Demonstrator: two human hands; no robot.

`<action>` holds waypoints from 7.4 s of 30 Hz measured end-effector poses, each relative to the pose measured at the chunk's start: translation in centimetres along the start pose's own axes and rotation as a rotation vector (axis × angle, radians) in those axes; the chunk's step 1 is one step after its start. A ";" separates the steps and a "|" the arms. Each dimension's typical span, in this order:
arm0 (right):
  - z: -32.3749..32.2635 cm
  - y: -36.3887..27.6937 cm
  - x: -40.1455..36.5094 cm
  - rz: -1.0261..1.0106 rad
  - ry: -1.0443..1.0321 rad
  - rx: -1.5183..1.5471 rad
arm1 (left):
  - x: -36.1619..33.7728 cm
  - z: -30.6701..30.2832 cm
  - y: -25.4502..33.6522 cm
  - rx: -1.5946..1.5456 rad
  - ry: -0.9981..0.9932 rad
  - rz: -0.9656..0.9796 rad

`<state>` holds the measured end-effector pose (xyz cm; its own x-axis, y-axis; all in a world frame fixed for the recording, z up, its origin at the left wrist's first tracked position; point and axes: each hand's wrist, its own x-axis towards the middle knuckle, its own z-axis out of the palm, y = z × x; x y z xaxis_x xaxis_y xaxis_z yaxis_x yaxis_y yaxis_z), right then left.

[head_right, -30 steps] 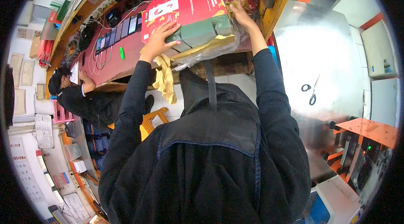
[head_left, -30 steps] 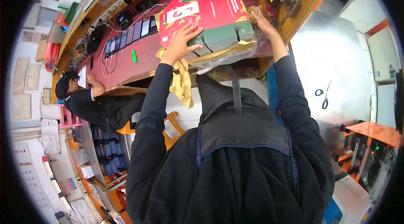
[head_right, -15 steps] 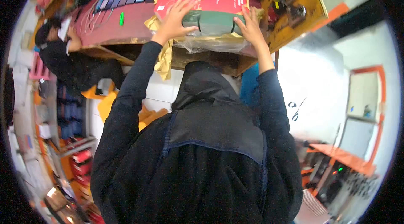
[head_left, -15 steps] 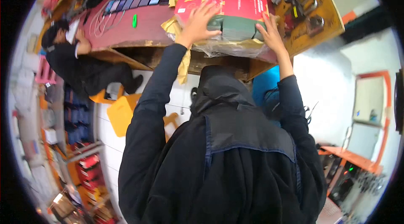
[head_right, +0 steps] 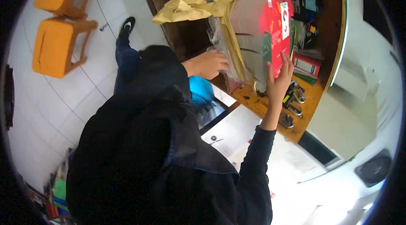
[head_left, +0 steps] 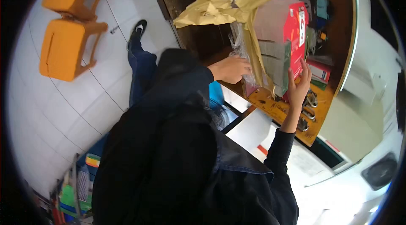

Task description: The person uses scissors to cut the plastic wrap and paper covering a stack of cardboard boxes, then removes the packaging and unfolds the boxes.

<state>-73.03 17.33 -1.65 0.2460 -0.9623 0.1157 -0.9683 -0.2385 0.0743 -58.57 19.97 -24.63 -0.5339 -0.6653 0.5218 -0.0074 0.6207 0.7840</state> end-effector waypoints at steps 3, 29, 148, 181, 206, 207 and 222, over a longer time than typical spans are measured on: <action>0.6 -3.0 3.2 -0.158 -0.038 -0.089 | -1.4 0.5 -0.3 -0.127 0.025 -0.109; 4.2 -5.2 9.9 -0.265 -0.080 -0.119 | 0.3 -0.6 -2.0 -0.337 0.361 -0.226; -21.0 9.7 7.2 -0.035 0.068 0.572 | 26.8 -11.3 -3.6 -0.893 0.113 -0.119; -20.5 12.2 5.3 0.049 0.692 0.450 | 30.9 -20.0 10.5 -0.363 0.387 0.147; -19.3 14.2 7.6 0.007 0.760 0.285 | 31.4 -20.4 9.0 -0.420 0.504 0.146; -19.0 14.7 8.5 -0.024 0.837 0.215 | 31.5 -21.3 9.0 -0.385 0.542 0.171; -12.4 -2.8 49.8 -0.522 0.575 0.755 | 27.5 -53.7 -4.1 0.124 0.808 0.028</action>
<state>-57.52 -28.34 16.21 0.4291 -0.5600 0.7087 -0.4664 -0.8093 -0.3572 -27.86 -23.14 4.58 0.2382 -0.7131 0.6594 -0.1217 0.6517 0.7487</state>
